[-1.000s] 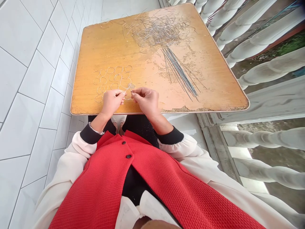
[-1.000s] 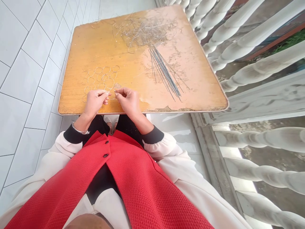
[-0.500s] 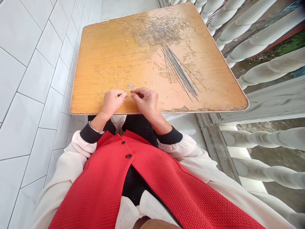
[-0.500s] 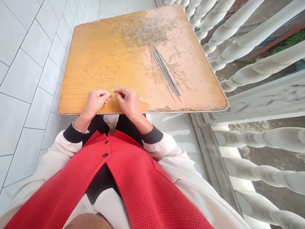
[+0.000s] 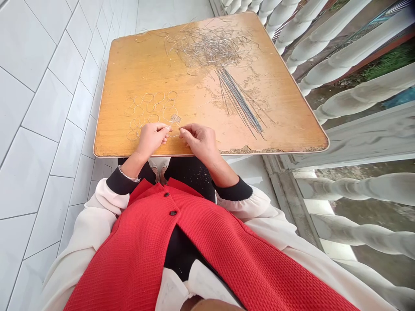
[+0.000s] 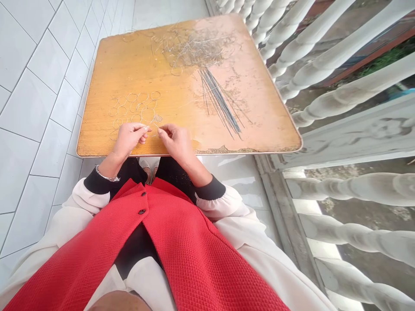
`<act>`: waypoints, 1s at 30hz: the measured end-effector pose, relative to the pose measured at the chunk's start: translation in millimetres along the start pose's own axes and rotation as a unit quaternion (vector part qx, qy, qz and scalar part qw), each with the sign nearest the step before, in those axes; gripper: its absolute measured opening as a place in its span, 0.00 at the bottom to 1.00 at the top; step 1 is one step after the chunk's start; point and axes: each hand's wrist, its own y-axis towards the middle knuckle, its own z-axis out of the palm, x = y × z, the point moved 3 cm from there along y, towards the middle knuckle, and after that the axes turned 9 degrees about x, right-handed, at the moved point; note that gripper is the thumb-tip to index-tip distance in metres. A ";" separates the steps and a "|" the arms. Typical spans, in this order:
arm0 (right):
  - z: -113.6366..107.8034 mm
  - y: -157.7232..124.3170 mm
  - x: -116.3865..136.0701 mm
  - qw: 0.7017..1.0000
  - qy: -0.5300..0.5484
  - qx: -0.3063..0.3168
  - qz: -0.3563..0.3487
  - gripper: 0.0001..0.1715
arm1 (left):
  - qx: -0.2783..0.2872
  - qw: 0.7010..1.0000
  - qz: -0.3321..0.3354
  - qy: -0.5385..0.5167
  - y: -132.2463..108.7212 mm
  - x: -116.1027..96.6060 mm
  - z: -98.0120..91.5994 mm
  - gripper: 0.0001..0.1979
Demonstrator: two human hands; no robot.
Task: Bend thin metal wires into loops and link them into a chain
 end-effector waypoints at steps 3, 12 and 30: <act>4.4 -0.9 2.8 0.999 0.018 0.017 0.020 0.13 | 0.009 1.000 -0.009 -0.026 0.9 -0.2 1.6 0.12; 7.9 1.2 14.6 0.974 0.200 0.032 0.104 0.08 | 0.001 0.998 -0.005 -0.056 -1.8 -8.6 -3.4 0.06; 6.5 3.5 27.0 0.969 0.195 0.071 0.134 0.13 | 0.007 0.995 0.032 -0.090 2.3 -12.4 -1.7 0.11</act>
